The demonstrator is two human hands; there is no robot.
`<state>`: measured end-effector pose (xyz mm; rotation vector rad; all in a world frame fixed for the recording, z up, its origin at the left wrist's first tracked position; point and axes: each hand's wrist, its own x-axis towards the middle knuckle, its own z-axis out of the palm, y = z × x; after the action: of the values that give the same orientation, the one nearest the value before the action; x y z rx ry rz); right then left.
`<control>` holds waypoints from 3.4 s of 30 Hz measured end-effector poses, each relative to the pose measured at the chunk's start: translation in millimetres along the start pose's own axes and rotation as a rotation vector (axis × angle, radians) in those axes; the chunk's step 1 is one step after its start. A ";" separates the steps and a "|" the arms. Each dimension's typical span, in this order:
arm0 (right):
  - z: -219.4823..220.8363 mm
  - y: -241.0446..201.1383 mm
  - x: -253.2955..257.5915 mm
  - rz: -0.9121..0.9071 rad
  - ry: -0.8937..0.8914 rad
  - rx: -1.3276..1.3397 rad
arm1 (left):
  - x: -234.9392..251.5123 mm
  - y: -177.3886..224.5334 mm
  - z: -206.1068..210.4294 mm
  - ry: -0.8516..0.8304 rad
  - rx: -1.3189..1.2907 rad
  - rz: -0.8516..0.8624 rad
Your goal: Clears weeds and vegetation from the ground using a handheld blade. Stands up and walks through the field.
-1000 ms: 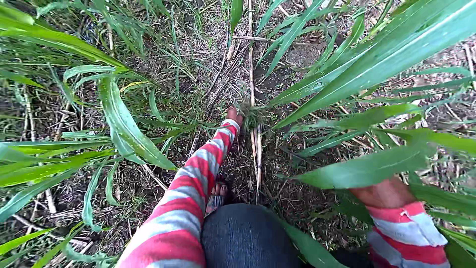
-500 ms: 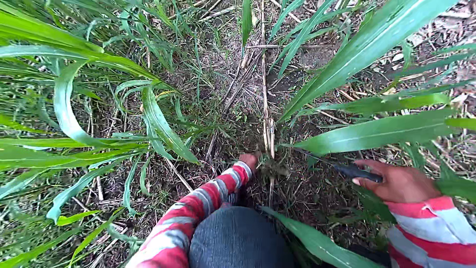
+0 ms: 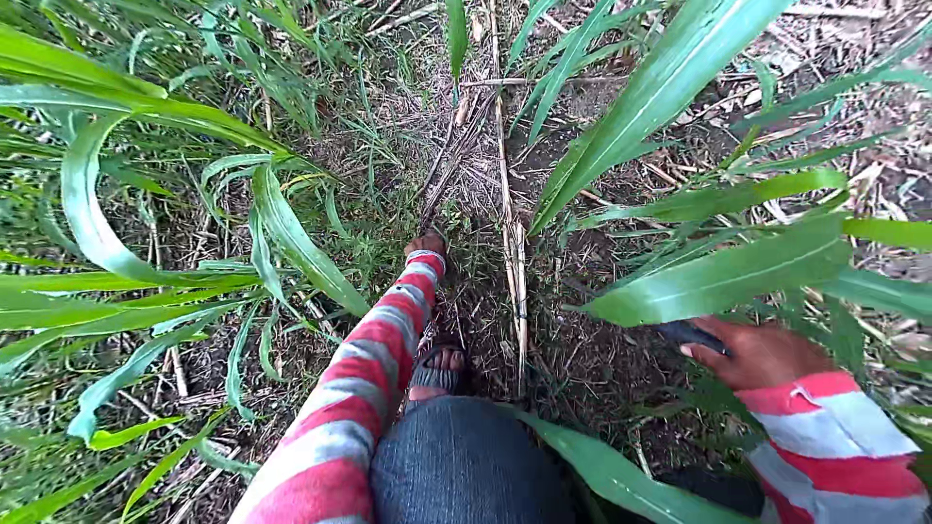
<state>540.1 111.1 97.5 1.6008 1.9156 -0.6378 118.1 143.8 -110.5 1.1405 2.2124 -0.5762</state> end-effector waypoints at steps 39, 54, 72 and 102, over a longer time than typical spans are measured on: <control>97.8 -170.8 99.2 0.250 -0.057 1.333 | -116.5 -86.5 44.3 -0.423 0.064 0.210; 43.0 -107.3 43.9 -0.063 0.156 0.540 | 19.0 -38.0 0.7 0.094 -0.065 0.561; 16.2 -28.2 31.4 -0.037 0.396 0.153 | 10.6 -34.8 7.6 -0.053 -0.320 0.338; -22.9 -68.4 8.6 0.032 0.109 -0.058 | -115.7 39.6 50.1 -0.452 0.122 0.829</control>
<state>469.0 120.7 108.8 1.6564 1.9640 -0.4864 219.9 67.4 -75.0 1.6472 1.1875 -0.5285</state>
